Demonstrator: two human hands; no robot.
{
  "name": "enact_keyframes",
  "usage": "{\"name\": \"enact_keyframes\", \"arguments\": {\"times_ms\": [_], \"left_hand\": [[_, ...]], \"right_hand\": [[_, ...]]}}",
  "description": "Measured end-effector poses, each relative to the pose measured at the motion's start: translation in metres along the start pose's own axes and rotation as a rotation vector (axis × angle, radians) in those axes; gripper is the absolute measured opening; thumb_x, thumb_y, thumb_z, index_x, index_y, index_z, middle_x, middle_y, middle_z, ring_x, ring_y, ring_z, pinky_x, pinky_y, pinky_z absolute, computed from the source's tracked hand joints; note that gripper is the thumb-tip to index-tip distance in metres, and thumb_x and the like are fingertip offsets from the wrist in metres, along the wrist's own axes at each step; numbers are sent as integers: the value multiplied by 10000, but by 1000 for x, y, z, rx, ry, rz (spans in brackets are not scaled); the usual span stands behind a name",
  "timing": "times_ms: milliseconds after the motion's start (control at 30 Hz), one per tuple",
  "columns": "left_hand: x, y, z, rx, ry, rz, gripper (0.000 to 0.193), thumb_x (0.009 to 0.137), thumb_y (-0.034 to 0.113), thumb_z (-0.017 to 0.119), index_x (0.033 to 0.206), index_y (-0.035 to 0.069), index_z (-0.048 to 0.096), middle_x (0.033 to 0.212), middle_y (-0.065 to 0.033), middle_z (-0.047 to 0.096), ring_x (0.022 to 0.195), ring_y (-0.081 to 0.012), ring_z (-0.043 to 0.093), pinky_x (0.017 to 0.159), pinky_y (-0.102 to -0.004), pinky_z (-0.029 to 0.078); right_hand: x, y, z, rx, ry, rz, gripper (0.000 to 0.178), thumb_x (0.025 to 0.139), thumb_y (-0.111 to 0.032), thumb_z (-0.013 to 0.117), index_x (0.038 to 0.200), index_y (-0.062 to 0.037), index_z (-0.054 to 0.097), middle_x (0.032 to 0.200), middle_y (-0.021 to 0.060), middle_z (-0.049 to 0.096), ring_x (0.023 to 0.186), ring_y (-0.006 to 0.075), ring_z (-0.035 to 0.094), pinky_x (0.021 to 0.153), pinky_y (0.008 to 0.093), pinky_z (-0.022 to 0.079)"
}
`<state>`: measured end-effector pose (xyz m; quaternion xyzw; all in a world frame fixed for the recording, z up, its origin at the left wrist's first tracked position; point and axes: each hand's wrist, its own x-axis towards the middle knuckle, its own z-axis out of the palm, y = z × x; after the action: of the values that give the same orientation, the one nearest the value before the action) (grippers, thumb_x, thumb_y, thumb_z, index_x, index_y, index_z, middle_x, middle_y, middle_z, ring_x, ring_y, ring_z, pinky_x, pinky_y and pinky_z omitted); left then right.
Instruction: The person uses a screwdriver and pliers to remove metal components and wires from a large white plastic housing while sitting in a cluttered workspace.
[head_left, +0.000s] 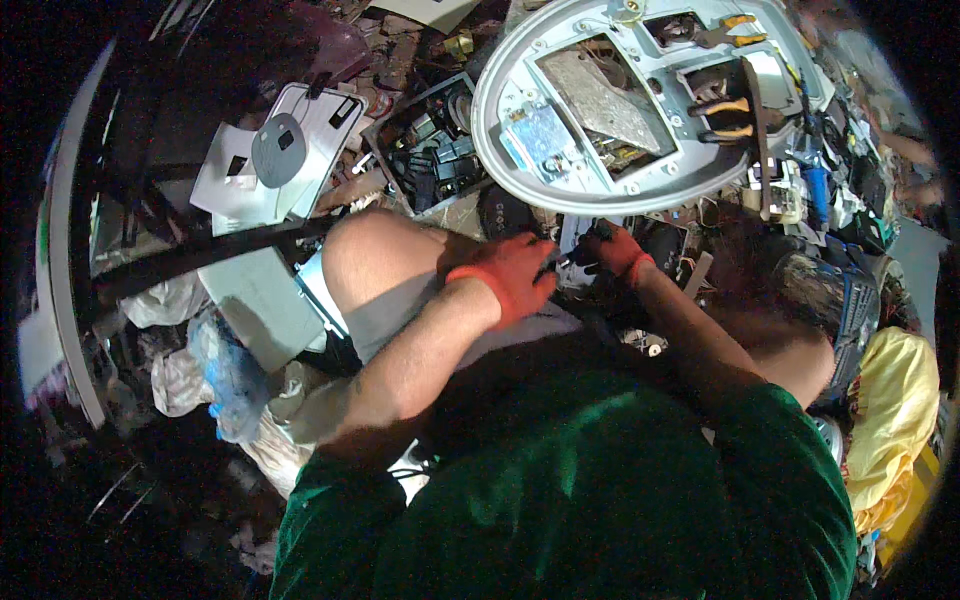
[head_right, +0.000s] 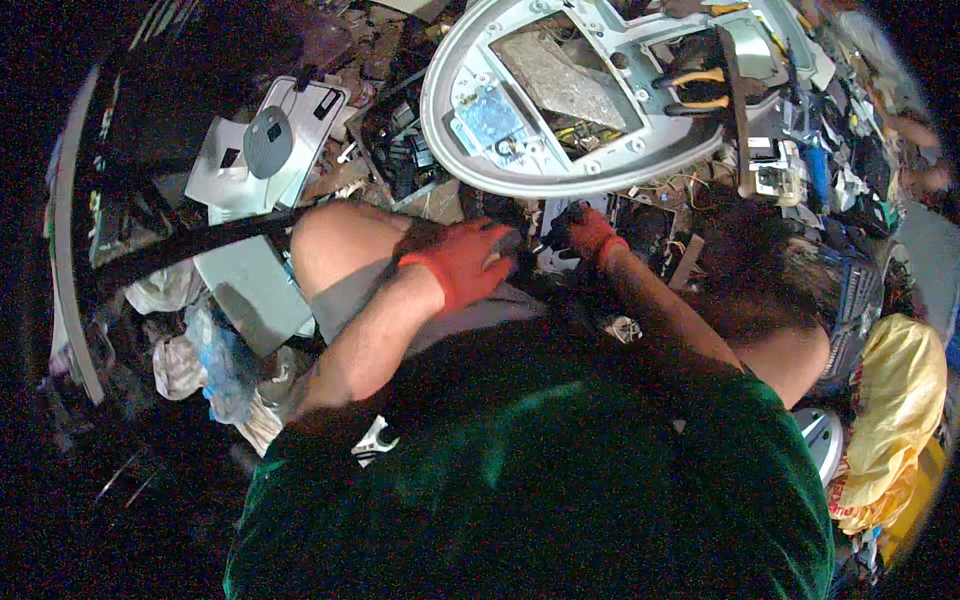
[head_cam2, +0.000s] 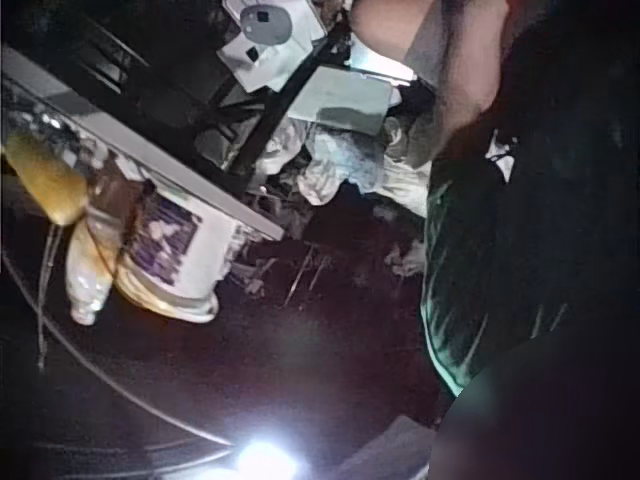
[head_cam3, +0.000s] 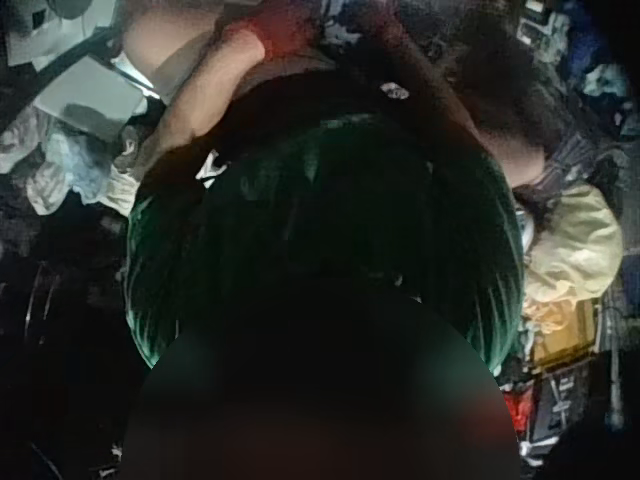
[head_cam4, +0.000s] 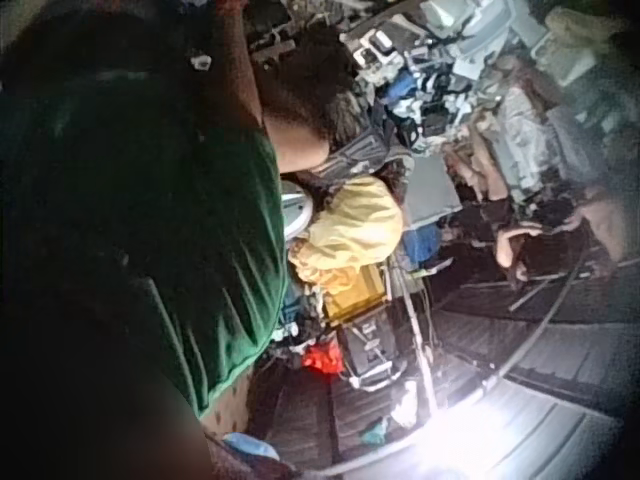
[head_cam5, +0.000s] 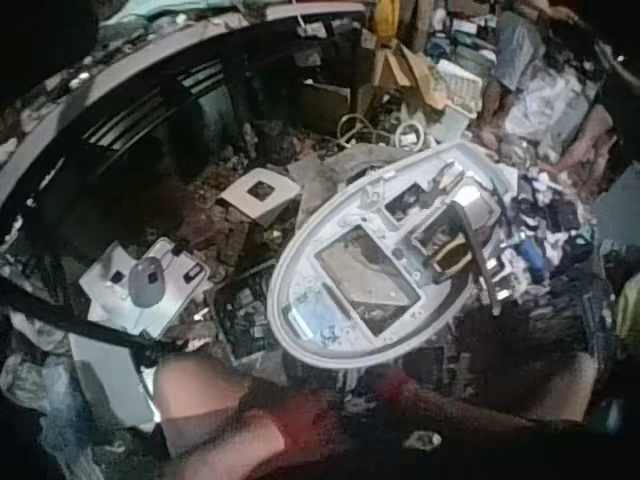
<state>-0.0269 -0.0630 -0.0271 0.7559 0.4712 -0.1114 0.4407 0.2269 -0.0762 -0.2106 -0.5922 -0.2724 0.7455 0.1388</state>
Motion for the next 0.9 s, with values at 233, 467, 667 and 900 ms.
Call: {"name": "enact_keyframes", "arguments": {"times_ms": [233, 467, 667, 900], "left_hand": [[-26, 42, 11, 10, 160, 197, 525, 896, 395, 528, 1283, 41, 536, 1252, -216, 569, 1171, -375, 541, 1013, -446, 431], [-31, 88, 35, -8, 274, 379, 578, 862, 438, 579, 1274, 37, 517, 1267, -224, 534, 1174, -404, 518, 1013, -467, 422], [-57, 91, 21, -12, 753, 338, 654, 832, 413, 657, 1327, 33, 459, 1340, -288, 464, 1245, -431, 459, 1041, -454, 399], [-55, 84, 17, -7, 675, 299, 413, 879, 374, 613, 1210, 127, 619, 1209, -220, 602, 1103, -400, 581, 946, -480, 472]], "right_hand": [[-132, -54, 2, -607, -162, -420, 411, 936, -247, 588, 1288, -41, 544, 1192, 115, 638, 1040, 183, 603, 896, 351, 490], [-244, -55, -5, -430, -296, -381, 382, 955, -106, 493, 1330, -37, 515, 1236, 85, 622, 1071, 217, 616, 950, 362, 482], [-301, -76, 45, 144, -32, -245, 409, 935, 0, 483, 1343, -26, 503, 1228, 89, 628, 1077, 223, 617, 946, 353, 487], [-317, -80, 46, -287, -32, -516, 497, 894, -68, 624, 1369, -31, 482, 1183, 68, 642, 1084, 133, 566, 956, 308, 457]]}}
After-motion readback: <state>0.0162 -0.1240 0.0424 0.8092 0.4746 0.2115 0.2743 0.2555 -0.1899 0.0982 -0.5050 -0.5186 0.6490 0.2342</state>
